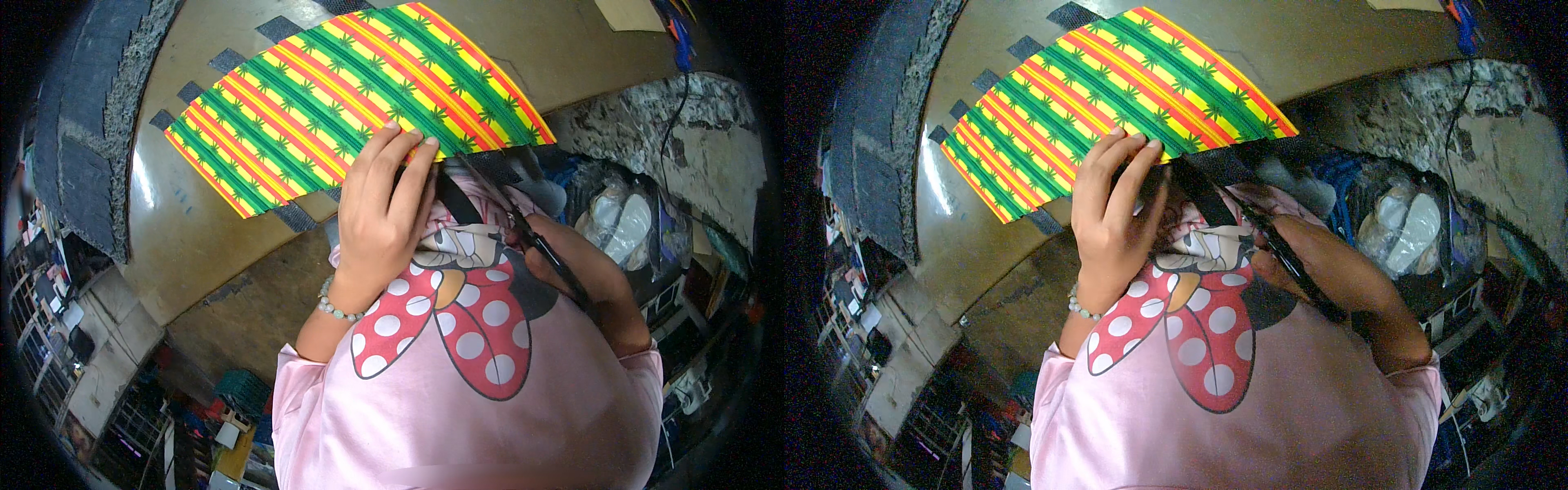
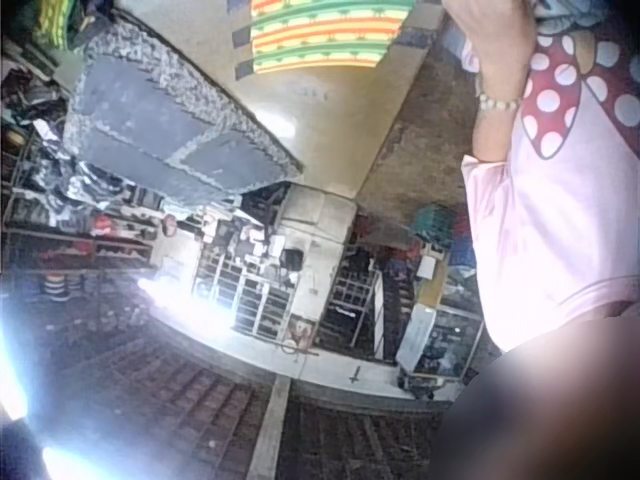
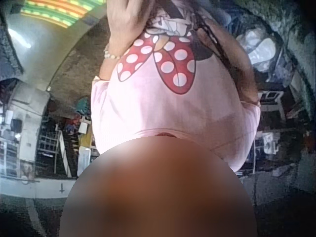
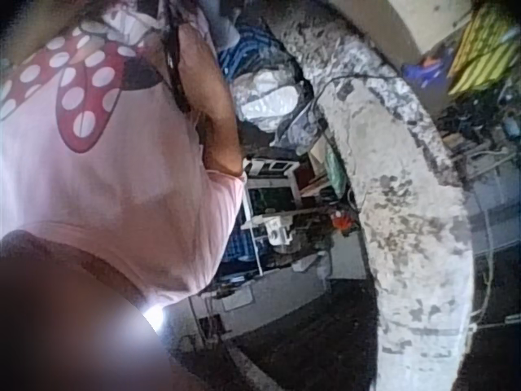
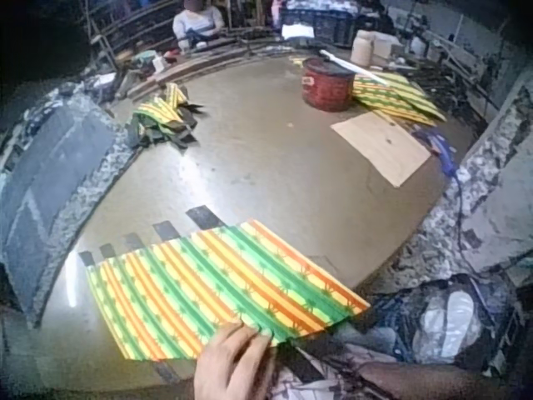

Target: The person assembles a decorative fan by layering black, green, and yellow ribbons on a patterned base. They press the ribbons into place, then use scissors to trim the edges of the assembled fan.

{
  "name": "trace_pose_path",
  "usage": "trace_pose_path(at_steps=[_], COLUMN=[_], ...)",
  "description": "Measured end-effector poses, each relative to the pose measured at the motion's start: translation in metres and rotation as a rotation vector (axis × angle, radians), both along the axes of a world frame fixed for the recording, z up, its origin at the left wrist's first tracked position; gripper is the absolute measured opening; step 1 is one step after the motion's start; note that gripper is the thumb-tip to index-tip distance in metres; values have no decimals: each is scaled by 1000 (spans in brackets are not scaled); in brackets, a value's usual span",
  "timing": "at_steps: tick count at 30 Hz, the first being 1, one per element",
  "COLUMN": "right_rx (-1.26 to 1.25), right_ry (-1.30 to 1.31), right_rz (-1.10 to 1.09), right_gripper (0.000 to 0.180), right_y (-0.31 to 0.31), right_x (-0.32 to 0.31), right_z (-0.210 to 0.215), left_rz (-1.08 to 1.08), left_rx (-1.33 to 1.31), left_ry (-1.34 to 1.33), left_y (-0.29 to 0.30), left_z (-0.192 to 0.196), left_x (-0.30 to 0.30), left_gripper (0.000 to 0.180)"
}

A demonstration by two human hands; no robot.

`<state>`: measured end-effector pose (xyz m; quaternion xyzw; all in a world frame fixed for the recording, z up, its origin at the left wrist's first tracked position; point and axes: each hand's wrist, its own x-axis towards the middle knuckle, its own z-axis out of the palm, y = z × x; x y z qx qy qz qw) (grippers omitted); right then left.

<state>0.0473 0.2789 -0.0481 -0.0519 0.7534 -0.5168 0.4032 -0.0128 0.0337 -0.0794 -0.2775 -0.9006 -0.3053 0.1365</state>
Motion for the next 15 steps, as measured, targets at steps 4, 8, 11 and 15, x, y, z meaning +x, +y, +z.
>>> trace_pose_path(at_steps=[4,8,11,15], right_rx=[-35,-41,-14,11], right_ry=[325,168,27,39], right_rz=[-13,-93,-181,-165], right_gripper=[33,35,40,48], right_y=[-5,-17,-24,-31], right_x=[2,-5,-13,-20], right_z=[-2,6,12,10], left_rz=[-75,-89,-99,-108], left_rx=[4,20,10,1], left_ry=[44,39,35,31], left_y=[-6,-6,-4,-5], left_z=[1,6,6,5], left_x=[-3,-6,-11,-11], left_gripper=[36,32,31,32])
